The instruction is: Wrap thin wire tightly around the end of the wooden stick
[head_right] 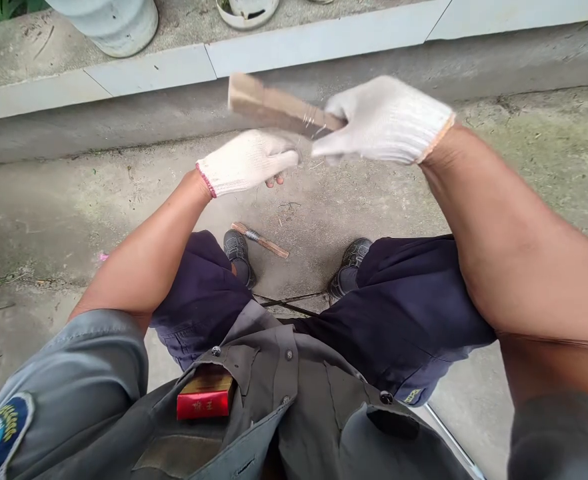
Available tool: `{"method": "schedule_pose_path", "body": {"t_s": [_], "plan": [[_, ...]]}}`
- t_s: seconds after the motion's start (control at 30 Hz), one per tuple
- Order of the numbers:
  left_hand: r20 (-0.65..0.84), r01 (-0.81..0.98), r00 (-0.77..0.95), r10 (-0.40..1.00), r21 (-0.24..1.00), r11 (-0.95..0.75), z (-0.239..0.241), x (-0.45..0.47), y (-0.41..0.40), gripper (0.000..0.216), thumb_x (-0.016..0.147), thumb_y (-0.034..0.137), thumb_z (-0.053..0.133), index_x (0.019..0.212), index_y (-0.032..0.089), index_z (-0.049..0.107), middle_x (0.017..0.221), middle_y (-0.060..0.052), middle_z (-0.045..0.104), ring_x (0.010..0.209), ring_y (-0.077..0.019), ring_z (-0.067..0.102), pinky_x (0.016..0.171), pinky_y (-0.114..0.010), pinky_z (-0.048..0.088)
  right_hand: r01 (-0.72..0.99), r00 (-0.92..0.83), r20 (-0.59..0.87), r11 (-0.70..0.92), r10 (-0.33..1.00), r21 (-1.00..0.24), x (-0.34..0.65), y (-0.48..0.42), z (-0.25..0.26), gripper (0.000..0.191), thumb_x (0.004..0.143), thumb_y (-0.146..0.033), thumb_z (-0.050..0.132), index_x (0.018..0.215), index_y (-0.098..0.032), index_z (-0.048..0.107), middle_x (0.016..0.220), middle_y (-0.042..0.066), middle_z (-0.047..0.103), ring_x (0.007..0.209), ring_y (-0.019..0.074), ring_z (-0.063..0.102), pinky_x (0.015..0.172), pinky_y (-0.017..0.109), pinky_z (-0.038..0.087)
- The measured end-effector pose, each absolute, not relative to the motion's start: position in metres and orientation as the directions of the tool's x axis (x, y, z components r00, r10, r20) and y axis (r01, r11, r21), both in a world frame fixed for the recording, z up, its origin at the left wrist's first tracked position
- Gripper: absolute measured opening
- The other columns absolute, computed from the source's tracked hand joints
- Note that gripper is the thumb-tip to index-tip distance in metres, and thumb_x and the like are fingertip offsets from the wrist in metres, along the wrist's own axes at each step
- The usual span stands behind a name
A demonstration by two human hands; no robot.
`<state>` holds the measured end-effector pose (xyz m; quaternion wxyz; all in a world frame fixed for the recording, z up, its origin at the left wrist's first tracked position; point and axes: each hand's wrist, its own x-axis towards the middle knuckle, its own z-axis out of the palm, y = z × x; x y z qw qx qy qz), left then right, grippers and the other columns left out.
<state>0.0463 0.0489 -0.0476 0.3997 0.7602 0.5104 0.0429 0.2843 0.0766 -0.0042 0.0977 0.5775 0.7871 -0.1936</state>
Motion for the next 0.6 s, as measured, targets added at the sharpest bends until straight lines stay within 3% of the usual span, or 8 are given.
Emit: {"method": "schedule_pose_path", "body": {"t_s": [0.1,0.2,0.3,0.37,0.43,0.5,0.53,0.6], "plan": [[-0.3,0.719,0.503,0.811,0.665,-0.2,-0.046,0.047,0.049,0.04,0.104,0.048,0.05,0.109,0.019,0.076,0.079,-0.006,0.07,0.08,-0.0222,0.072,0.075,-0.03,0.051,0.981,-0.181,-0.256,0.157,0.95,-0.111,0.284,0.088,-0.008,0.043,0.093,-0.059,0.065,0.096,-0.016,0.073,0.079,0.011,0.065,0.076,0.0205,0.059,0.075,0.033,0.043],[-0.283,0.728,0.518,0.807,0.641,-0.243,-0.048,0.046,0.05,0.034,0.102,0.044,0.053,0.098,0.019,0.076,0.076,-0.006,0.071,0.074,-0.0222,0.069,0.074,-0.032,0.05,0.993,-0.113,-0.229,0.12,0.967,0.014,0.286,0.098,-0.018,0.054,0.098,-0.061,0.054,0.115,-0.015,0.074,0.095,0.019,0.069,0.092,0.0294,0.066,0.082,0.038,0.047],[-0.253,0.734,0.519,0.816,0.622,-0.273,-0.051,0.043,0.053,0.033,0.101,0.041,0.053,0.094,0.021,0.077,0.075,-0.006,0.071,0.082,-0.0244,0.071,0.078,-0.033,0.051,0.966,-0.087,-0.362,0.168,0.928,0.199,0.285,0.096,-0.028,0.047,0.098,-0.05,0.054,0.126,-0.017,0.073,0.106,0.02,0.071,0.096,0.0324,0.068,0.081,0.041,0.049],[-0.228,0.739,0.537,0.813,0.592,-0.322,-0.053,0.041,0.055,0.032,0.1,0.039,0.053,0.093,0.02,0.078,0.075,-0.006,0.07,0.087,-0.0251,0.071,0.082,-0.033,0.05,0.912,-0.156,-0.554,0.334,0.818,0.237,0.284,0.088,-0.035,0.037,0.095,-0.044,0.06,0.119,-0.019,0.075,0.1,0.015,0.071,0.087,0.0269,0.066,0.079,0.039,0.048],[-0.222,0.742,0.551,0.804,0.571,-0.351,-0.055,0.041,0.056,0.031,0.099,0.037,0.054,0.093,0.02,0.079,0.074,-0.006,0.069,0.088,-0.025,0.07,0.084,-0.033,0.049,0.845,-0.293,-0.75,0.528,0.594,0.088,0.284,0.077,-0.039,0.03,0.092,-0.046,0.067,0.104,-0.02,0.075,0.086,0.008,0.069,0.074,0.0192,0.059,0.075,0.035,0.045],[-0.244,0.738,0.561,0.791,0.58,-0.345,-0.056,0.042,0.055,0.029,0.097,0.037,0.057,0.094,0.02,0.08,0.075,-0.005,0.07,0.088,-0.024,0.07,0.083,-0.031,0.049,0.786,-0.443,-0.81,0.601,0.384,-0.144,0.286,0.067,-0.038,0.03,0.091,-0.05,0.071,0.092,-0.02,0.072,0.076,0.003,0.063,0.066,0.0147,0.051,0.069,0.03,0.04],[-0.264,0.733,0.567,0.781,0.594,-0.331,-0.057,0.043,0.053,0.028,0.096,0.038,0.058,0.095,0.02,0.08,0.076,-0.004,0.07,0.087,-0.0232,0.07,0.082,-0.03,0.049,0.78,-0.491,-0.794,0.586,0.357,-0.219,0.287,0.064,-0.034,0.033,0.09,-0.053,0.072,0.091,-0.02,0.071,0.075,0.002,0.062,0.065,0.014,0.05,0.067,0.029,0.037],[-0.29,0.716,0.576,0.765,0.631,-0.3,-0.056,0.046,0.049,0.028,0.096,0.04,0.06,0.096,0.02,0.079,0.078,-0.004,0.072,0.084,-0.0215,0.07,0.079,-0.029,0.05,0.827,-0.511,-0.705,0.504,0.492,-0.248,0.288,0.063,-0.024,0.039,0.089,-0.061,0.073,0.093,-0.021,0.071,0.077,0.002,0.062,0.067,0.0146,0.051,0.065,0.029,0.037]]}}
